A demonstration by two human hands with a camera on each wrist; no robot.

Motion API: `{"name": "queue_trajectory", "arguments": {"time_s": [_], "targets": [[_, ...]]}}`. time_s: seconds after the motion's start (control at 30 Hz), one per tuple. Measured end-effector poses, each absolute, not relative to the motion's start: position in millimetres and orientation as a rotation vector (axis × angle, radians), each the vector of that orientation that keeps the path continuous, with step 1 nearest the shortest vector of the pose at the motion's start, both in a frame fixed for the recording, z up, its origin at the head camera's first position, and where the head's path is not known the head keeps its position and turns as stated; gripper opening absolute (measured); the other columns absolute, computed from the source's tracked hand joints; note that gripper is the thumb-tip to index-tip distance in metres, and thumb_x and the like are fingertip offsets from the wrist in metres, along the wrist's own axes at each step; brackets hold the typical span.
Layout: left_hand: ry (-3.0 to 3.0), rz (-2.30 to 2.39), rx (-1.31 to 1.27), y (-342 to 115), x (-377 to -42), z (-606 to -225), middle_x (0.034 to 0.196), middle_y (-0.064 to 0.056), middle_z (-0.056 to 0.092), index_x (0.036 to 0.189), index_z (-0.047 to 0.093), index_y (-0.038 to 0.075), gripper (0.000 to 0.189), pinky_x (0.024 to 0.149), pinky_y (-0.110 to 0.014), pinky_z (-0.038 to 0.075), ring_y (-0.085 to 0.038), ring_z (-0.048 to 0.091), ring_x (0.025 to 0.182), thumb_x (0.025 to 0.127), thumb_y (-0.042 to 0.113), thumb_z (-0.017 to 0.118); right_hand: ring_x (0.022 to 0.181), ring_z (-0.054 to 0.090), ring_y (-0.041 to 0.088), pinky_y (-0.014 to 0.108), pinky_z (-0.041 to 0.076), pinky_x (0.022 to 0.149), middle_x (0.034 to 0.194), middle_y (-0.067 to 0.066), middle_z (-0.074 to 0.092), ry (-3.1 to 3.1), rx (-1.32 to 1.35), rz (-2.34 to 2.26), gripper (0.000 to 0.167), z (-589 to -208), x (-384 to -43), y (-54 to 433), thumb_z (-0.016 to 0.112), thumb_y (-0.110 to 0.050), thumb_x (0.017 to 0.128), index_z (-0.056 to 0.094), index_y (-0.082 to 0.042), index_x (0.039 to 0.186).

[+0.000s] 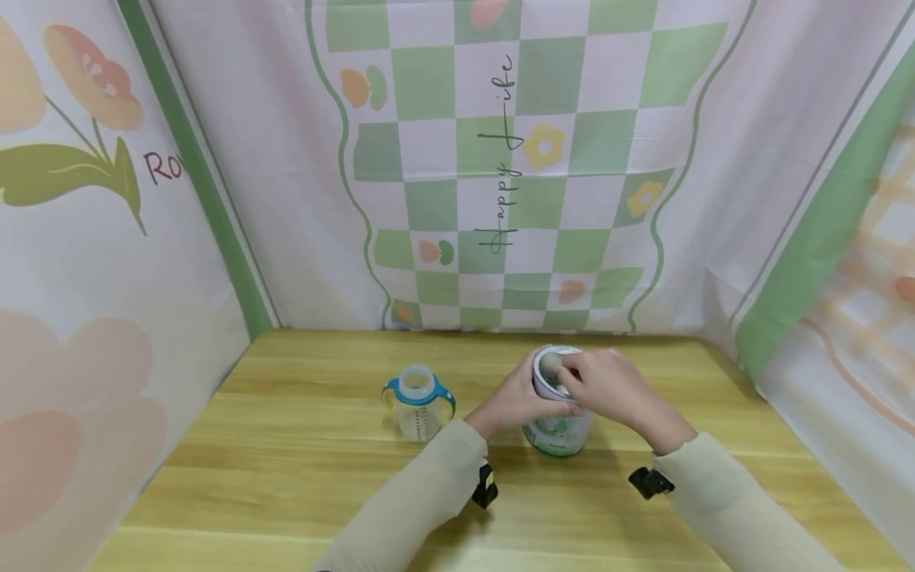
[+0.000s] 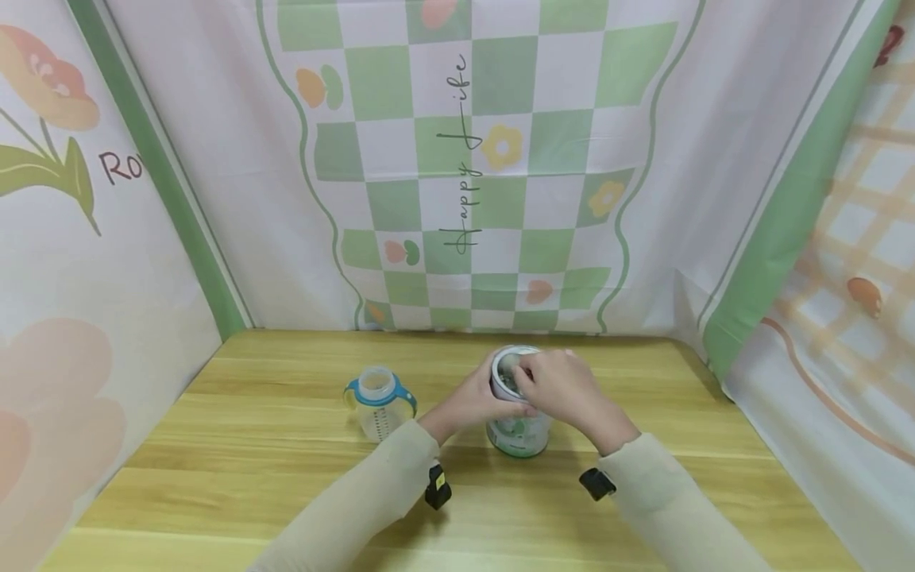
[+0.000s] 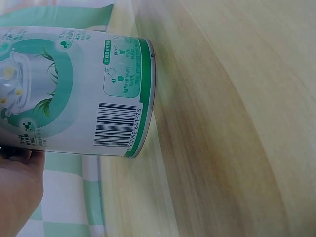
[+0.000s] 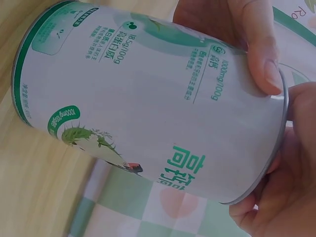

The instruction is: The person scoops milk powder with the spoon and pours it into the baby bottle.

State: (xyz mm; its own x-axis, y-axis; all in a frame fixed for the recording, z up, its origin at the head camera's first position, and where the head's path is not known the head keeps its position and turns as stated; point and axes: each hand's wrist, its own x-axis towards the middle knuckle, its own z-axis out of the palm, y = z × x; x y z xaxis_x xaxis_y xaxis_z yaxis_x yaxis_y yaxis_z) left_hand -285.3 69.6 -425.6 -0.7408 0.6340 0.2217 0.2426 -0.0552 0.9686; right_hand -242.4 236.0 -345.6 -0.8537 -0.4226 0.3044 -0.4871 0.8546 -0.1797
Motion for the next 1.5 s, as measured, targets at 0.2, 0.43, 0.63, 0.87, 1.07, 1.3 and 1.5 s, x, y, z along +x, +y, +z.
{"name": "queue_trajectory", "arguments": {"time_s": [0.2, 0.43, 0.63, 0.87, 1.07, 1.3, 1.5], "targets": [[1.919, 1.860, 0.976, 70.0, -286.1, -427.1, 0.131, 0.010, 0.054, 0.144, 0.035, 0.033, 0.075, 0.090, -0.029, 0.052, -0.009, 0.059, 0.111, 0.087, 0.023, 0.082, 0.045, 0.033, 0.008, 0.026, 0.033, 0.047, 0.053, -0.007, 0.036, -2.844, 0.658, 0.580, 0.044, -343.6, -243.3, 237.0, 0.052, -0.022, 0.104, 0.044, -0.018, 0.061], [1.952, 1.866, 0.937, 69.3, -284.7, -426.0, 0.132, 0.011, 0.052, 0.145, 0.036, 0.034, 0.078, 0.091, -0.030, 0.050, -0.008, 0.057, 0.113, 0.085, 0.024, 0.084, 0.043, 0.029, 0.009, 0.026, 0.032, 0.044, 0.051, -0.006, 0.035, -2.871, 0.626, 0.867, 0.047, -333.3, -241.8, 245.6, 0.051, -0.029, 0.106, 0.044, -0.016, 0.061], [2.013, 1.854, 0.866, 68.4, -282.4, -425.0, 0.131, 0.012, 0.052, 0.146, 0.034, 0.037, 0.083, 0.091, -0.031, 0.049, -0.008, 0.057, 0.112, 0.082, 0.029, 0.086, 0.046, 0.035, 0.010, 0.027, 0.035, 0.046, 0.053, -0.005, 0.041, -2.881, 0.554, 0.915, 0.043, -329.1, -240.0, 255.4, 0.051, -0.033, 0.106, 0.059, -0.010, 0.070], [2.056, 1.840, 0.840, 68.4, -280.7, -424.9, 0.131, 0.013, 0.052, 0.146, 0.034, 0.037, 0.084, 0.094, -0.031, 0.048, -0.006, 0.056, 0.113, 0.081, 0.032, 0.087, 0.048, 0.034, 0.012, 0.029, 0.036, 0.048, 0.056, -0.002, 0.046, -2.865, 0.500, 0.955, 0.044, -331.4, -237.1, 266.9, 0.051, -0.032, 0.107, 0.059, -0.007, 0.071], [2.063, 1.837, 0.837, 68.5, -281.5, -425.6, 0.132, 0.013, 0.052, 0.147, 0.034, 0.038, 0.085, 0.095, -0.033, 0.048, -0.006, 0.056, 0.114, 0.080, 0.032, 0.087, 0.049, 0.037, 0.012, 0.029, 0.037, 0.048, 0.059, 0.001, 0.049, -2.812, 0.458, 1.014, 0.045, -338.4, -234.3, 276.6, 0.052, -0.033, 0.106, 0.058, -0.009, 0.069], [2.055, 1.831, 0.848, 68.6, -281.0, -424.7, 0.131, 0.013, 0.053, 0.147, 0.034, 0.038, 0.086, 0.095, -0.034, 0.047, -0.007, 0.056, 0.114, 0.081, 0.032, 0.087, 0.047, 0.040, 0.014, 0.030, 0.037, 0.046, 0.059, 0.000, 0.050, -2.684, 0.492, 0.972, 0.040, -350.8, -231.2, 286.9, 0.053, -0.033, 0.106, 0.058, -0.013, 0.071], [2.074, 1.827, 0.833, 68.4, -281.0, -425.2, 0.131, 0.014, 0.053, 0.148, 0.033, 0.038, 0.087, 0.096, -0.035, 0.047, -0.006, 0.056, 0.115, 0.080, 0.032, 0.087, 0.045, 0.037, 0.011, 0.028, 0.034, 0.043, 0.055, -0.005, 0.044, -2.566, 0.529, 0.848, 0.032, -356.5, -229.8, 289.0, 0.057, -0.026, 0.105, 0.063, -0.017, 0.075]]}}
